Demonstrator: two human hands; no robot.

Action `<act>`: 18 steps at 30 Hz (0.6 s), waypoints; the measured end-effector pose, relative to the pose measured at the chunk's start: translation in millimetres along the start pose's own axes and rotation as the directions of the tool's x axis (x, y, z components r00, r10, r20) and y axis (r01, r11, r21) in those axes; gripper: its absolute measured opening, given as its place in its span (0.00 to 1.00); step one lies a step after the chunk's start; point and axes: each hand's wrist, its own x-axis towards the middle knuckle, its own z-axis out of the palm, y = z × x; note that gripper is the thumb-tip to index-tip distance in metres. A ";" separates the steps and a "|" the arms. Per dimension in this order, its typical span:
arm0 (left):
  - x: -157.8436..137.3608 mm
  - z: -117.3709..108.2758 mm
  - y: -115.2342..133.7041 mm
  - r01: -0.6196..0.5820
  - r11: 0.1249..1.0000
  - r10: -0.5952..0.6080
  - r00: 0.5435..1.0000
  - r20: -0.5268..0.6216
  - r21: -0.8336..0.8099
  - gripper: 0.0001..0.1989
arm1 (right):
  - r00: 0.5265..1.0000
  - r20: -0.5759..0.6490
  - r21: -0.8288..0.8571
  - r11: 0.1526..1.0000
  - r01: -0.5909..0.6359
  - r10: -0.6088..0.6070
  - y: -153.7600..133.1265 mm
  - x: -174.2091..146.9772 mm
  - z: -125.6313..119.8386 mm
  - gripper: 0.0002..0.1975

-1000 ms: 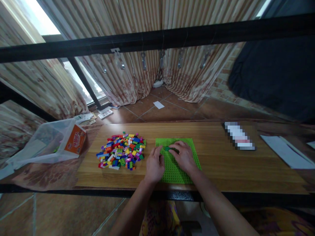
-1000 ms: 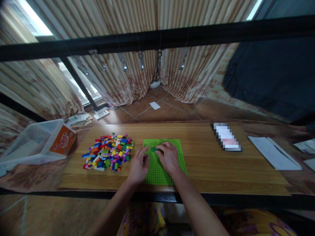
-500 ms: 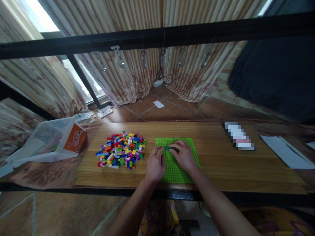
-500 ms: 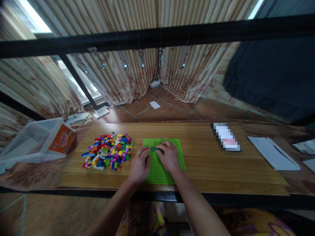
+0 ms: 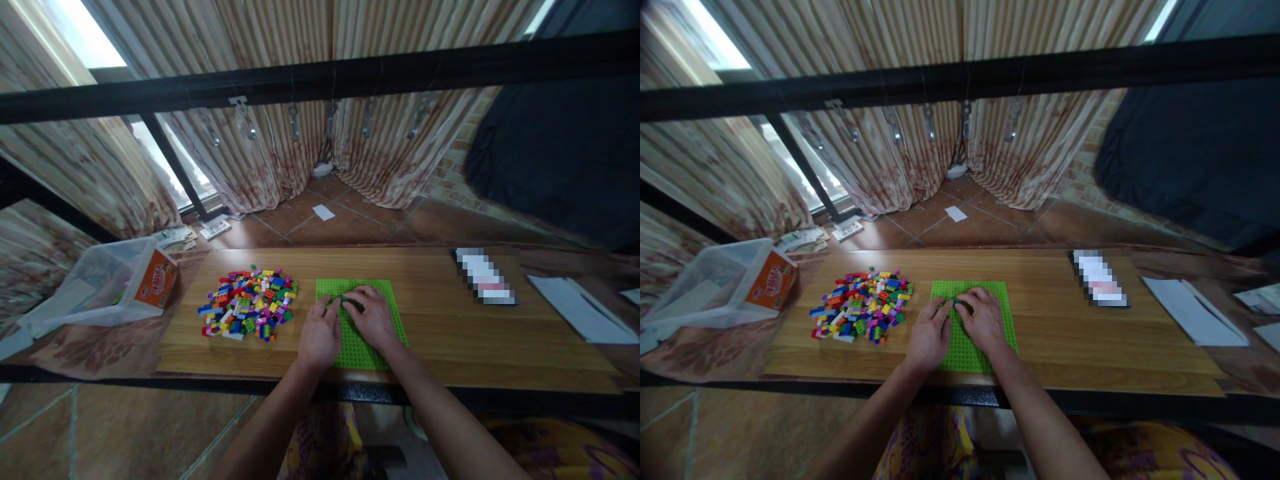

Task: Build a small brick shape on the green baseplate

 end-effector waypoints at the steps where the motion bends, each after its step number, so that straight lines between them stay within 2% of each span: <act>1: 0.3 0.1 0.6 -0.005 1.000 0.005 1.000 0.005 0.009 0.20 | 1.000 0.000 0.002 1.000 0.000 0.000 -0.1 -0.1 -0.2 0.11; 8: 2.7 -2.1 4.8 -0.066 0.993 0.062 0.997 0.053 0.094 0.20 | 1.000 -0.022 0.008 1.000 -0.010 0.010 2.5 0.0 2.4 0.13; 18: 3.3 -2.6 5.9 -0.088 0.993 0.083 0.994 0.065 0.080 0.21 | 1.000 -0.023 0.004 1.000 -0.007 0.007 1.7 0.8 3.3 0.13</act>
